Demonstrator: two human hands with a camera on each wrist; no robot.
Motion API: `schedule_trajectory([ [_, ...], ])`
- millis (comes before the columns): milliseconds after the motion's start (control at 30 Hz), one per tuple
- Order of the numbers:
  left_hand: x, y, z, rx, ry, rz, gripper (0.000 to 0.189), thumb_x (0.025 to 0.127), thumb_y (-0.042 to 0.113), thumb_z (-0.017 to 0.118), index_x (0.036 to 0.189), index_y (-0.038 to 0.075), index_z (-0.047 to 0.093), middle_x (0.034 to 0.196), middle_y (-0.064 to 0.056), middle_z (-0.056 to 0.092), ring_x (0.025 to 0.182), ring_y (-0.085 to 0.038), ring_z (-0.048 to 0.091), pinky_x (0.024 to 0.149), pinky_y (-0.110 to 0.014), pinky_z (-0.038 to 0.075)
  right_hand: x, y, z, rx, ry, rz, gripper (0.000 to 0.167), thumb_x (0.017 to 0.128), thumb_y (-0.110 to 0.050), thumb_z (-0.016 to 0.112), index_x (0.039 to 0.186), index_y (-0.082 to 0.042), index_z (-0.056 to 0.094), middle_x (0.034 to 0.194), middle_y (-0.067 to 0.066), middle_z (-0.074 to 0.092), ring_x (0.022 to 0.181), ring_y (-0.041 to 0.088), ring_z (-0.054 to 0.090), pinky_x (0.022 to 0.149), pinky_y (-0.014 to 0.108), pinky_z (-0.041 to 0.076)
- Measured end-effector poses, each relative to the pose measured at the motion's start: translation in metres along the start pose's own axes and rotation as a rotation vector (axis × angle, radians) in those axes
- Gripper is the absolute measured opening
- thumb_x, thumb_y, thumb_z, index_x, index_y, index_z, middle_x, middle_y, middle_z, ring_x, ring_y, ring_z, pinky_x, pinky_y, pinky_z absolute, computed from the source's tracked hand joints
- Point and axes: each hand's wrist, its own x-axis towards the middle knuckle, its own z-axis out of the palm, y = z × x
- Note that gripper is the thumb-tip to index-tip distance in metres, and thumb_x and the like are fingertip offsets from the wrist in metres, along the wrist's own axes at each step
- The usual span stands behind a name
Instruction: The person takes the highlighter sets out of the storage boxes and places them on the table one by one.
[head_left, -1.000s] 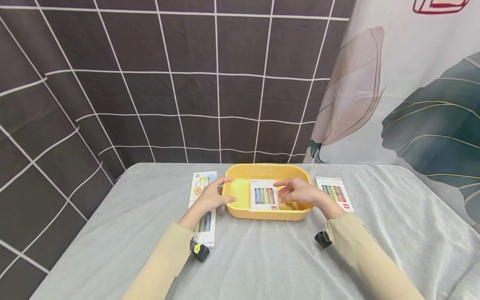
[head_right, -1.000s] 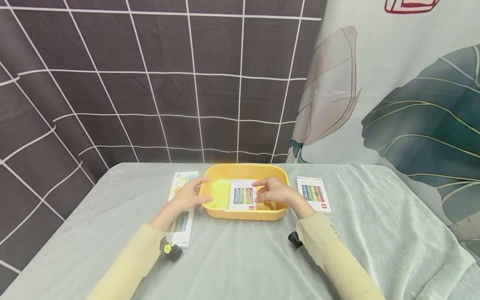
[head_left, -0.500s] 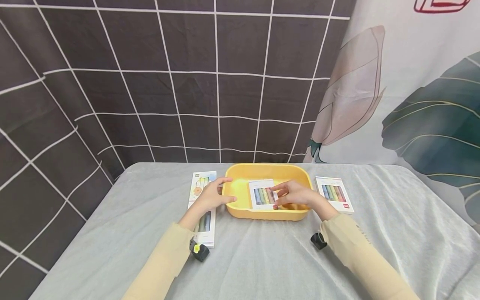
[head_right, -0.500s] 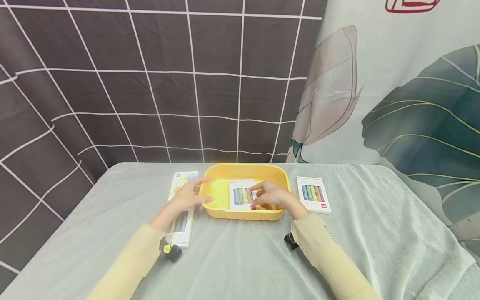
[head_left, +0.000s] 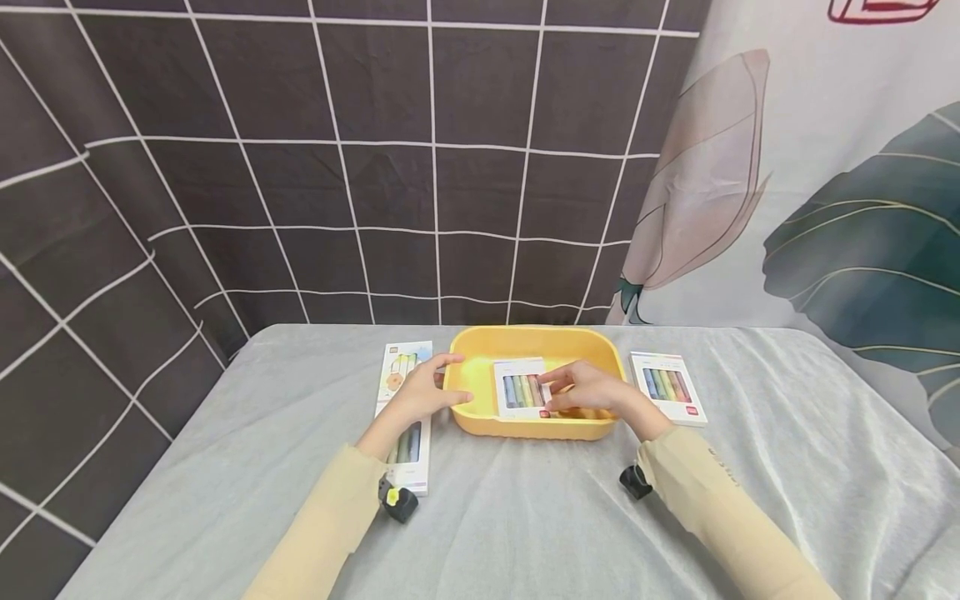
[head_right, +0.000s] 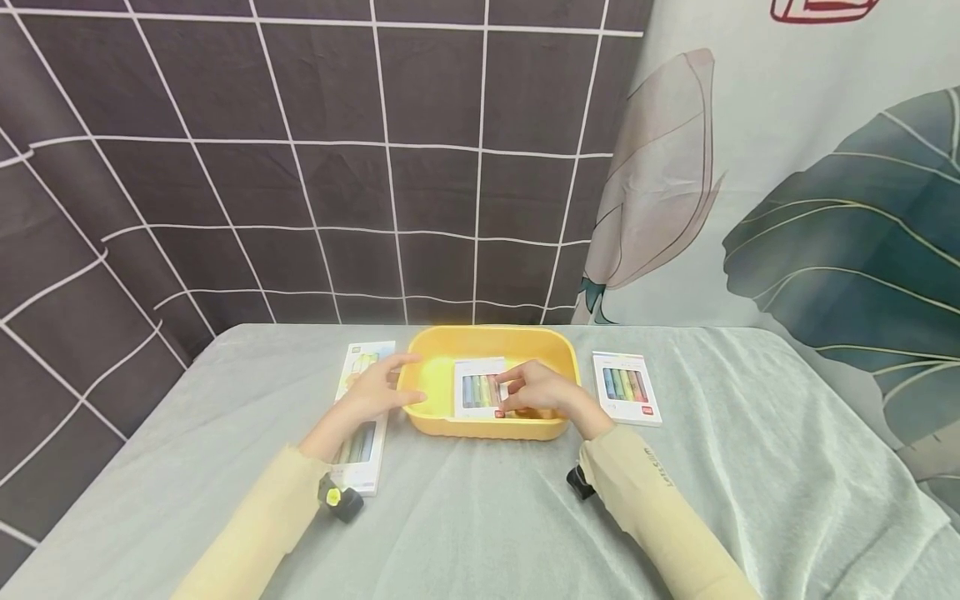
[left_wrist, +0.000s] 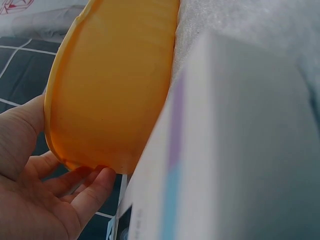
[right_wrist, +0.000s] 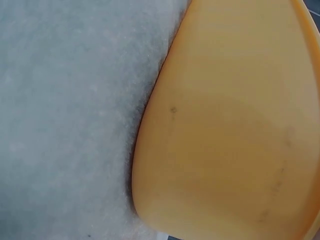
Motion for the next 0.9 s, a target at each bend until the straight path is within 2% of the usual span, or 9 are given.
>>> schedule_trajectory([
  [400,-0.001,0.001,-0.001,-0.003,-0.002,-0.013,0.064,0.071,0.017,0.076,0.129,0.012,0.050,0.127,-0.011,0.052,0.109,-0.029,0.054,0.088,-0.040,0.045,0.004,-0.006,0.006,0.047,-0.025,-0.020,0.049,0.077,-0.017,0.069,0.122,-0.003,0.057,0.116,0.020,0.059,0.112,0.031,0.050,0.092,0.043,0.040],
  [700,-0.001,0.002,-0.002,-0.021,-0.015,0.003,0.064,0.071,0.016,0.076,0.129,0.009,0.049,0.127,-0.014,0.052,0.109,-0.031,0.054,0.088,-0.041,0.045,0.008,-0.008,0.010,0.080,-0.039,-0.080,0.048,0.079,-0.016,0.067,0.123,0.000,0.055,0.117,0.020,0.059,0.112,0.031,0.052,0.092,0.041,0.042],
  [900,-0.002,0.002,-0.003,-0.025,-0.026,0.011,0.065,0.072,0.017,0.075,0.129,0.008,0.048,0.128,-0.015,0.051,0.110,-0.032,0.054,0.090,-0.042,0.044,0.010,-0.006,0.011,0.119,-0.049,-0.087,0.047,0.080,-0.015,0.067,0.123,0.000,0.055,0.118,0.020,0.058,0.113,0.031,0.052,0.093,0.041,0.041],
])
